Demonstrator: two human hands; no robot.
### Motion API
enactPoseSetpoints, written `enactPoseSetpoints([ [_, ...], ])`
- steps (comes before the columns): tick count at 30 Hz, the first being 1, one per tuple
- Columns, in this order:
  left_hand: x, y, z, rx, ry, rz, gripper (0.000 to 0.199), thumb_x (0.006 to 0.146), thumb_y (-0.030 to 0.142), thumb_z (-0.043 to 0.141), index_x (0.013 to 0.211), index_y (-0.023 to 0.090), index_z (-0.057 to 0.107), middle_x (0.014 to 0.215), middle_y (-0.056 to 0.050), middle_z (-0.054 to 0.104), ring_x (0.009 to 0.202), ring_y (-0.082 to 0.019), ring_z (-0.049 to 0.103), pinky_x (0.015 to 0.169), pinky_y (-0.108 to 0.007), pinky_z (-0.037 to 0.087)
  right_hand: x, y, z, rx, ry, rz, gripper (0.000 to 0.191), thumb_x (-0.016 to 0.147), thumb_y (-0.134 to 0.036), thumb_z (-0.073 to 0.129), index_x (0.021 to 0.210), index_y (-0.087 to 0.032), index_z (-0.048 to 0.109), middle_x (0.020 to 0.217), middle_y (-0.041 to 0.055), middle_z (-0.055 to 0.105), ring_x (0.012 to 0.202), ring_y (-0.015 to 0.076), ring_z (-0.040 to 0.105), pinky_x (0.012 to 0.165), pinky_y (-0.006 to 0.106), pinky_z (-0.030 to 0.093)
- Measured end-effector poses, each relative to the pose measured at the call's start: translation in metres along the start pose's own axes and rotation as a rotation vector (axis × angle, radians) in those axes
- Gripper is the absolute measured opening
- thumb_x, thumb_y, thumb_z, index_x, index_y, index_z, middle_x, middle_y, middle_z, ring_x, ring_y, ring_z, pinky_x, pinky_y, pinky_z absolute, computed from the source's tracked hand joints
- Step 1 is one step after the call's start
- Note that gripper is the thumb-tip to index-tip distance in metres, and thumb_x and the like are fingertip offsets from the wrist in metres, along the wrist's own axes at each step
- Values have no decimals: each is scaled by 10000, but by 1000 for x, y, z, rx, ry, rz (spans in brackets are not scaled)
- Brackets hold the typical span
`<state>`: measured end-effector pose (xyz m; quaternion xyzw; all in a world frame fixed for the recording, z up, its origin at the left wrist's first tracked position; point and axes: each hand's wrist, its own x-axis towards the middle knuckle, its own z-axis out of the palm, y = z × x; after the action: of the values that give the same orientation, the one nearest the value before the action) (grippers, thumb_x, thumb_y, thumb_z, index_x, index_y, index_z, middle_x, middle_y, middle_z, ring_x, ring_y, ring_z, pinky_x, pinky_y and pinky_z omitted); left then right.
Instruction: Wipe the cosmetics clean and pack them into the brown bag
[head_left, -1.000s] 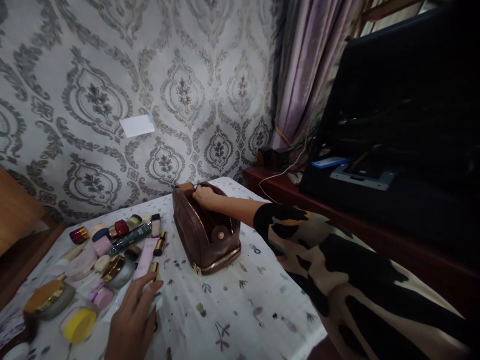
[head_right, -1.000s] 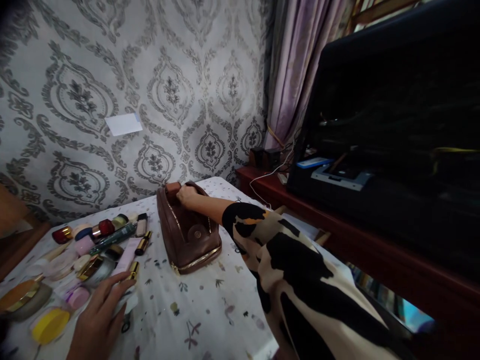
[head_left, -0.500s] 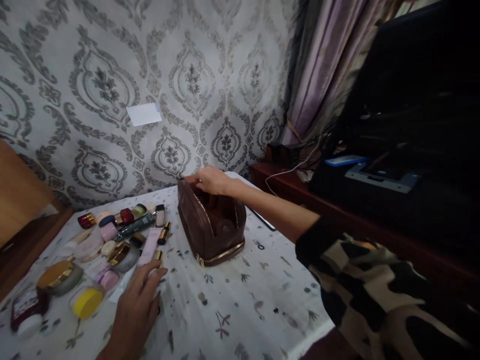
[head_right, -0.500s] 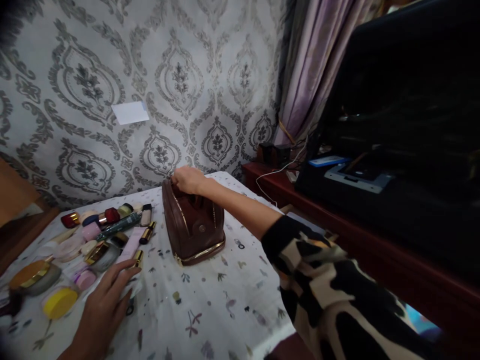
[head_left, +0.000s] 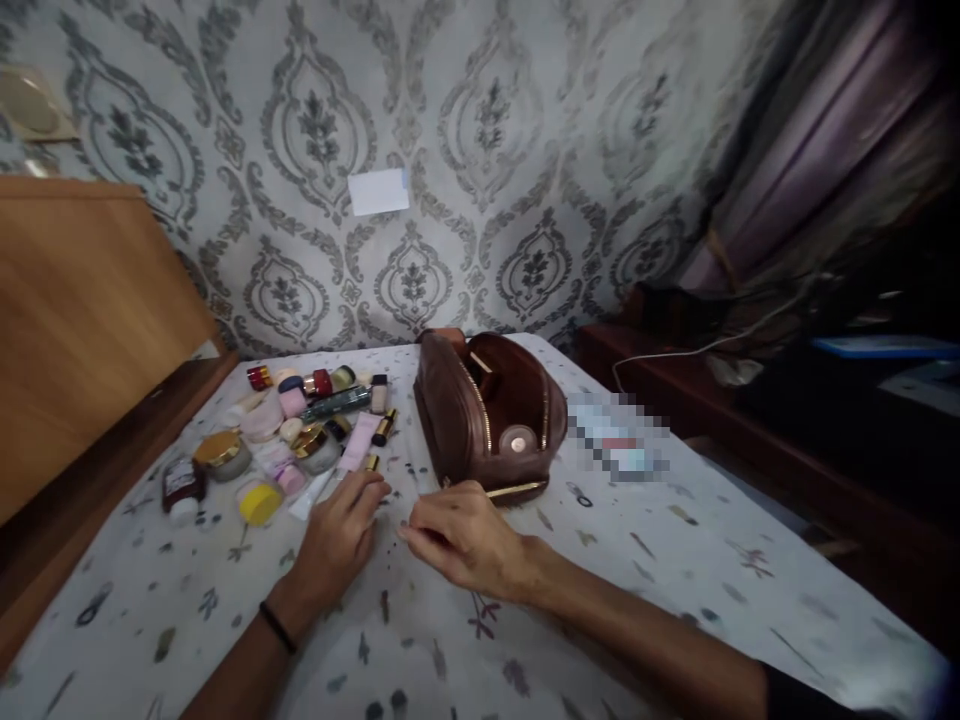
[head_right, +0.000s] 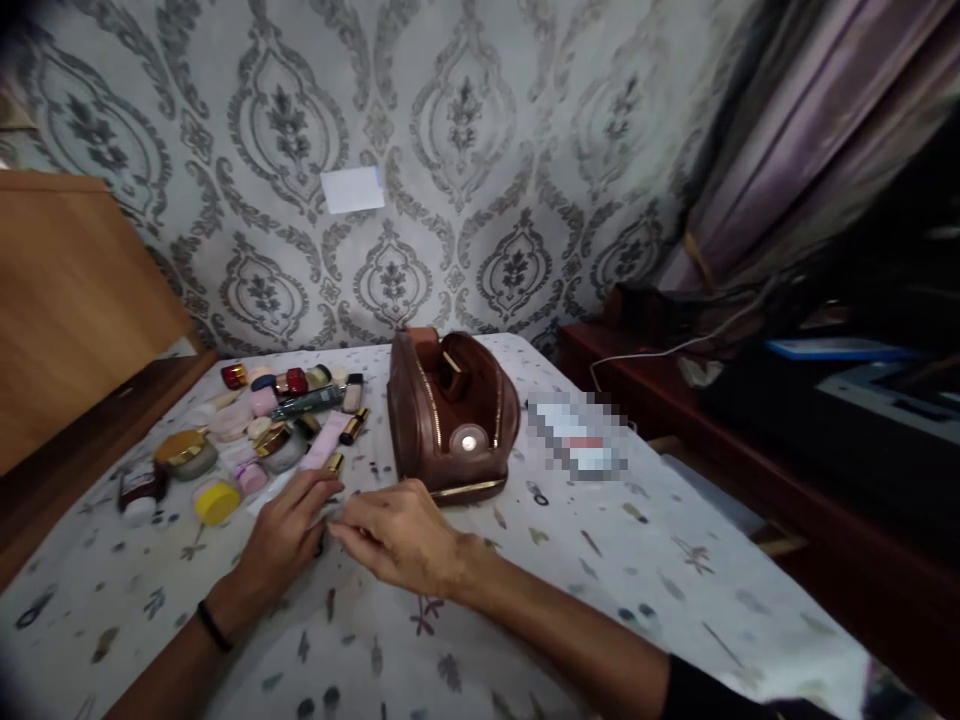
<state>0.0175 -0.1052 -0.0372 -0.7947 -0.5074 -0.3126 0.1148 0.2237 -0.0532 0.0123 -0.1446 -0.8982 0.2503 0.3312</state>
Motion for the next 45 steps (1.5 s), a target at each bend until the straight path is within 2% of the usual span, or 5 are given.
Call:
enactPoseSetpoints([
  [5,1,-4,0,-44,-12,-90,388,766,-21,401,1033,178,600,1055,-97,666,996,-223,639,844,-339,539,9,20,47,429,95,340,467,910,-502,516,566,-207,400,516,-54,360,494,94,347,499,227,287],
  [11,-1,-6,0,25,-65,-179,367,781,4,429,1030,189,625,961,-76,671,880,-223,643,757,-326,530,26,40,82,738,271,647,535,805,-710,534,614,-212,486,455,-77,358,384,86,314,400,224,249],
  [14,-1,-7,-2,26,-66,-230,348,810,29,454,1059,199,628,1003,-75,673,899,-220,645,768,-319,525,28,46,92,731,292,643,546,784,-730,547,619,-212,489,454,-71,387,371,89,339,392,225,258],
  [22,1,-15,-7,76,-5,-399,376,811,63,465,1129,192,617,1004,-75,653,933,-229,623,783,-319,498,19,47,92,662,168,585,511,825,-693,533,672,-207,570,471,-50,460,379,108,407,393,233,289],
  [45,2,-19,-9,117,35,-416,322,807,73,480,1086,186,593,996,-79,630,935,-242,608,784,-330,477,17,45,90,652,84,529,445,848,-618,534,701,-199,568,505,-55,469,412,106,440,428,229,327],
])
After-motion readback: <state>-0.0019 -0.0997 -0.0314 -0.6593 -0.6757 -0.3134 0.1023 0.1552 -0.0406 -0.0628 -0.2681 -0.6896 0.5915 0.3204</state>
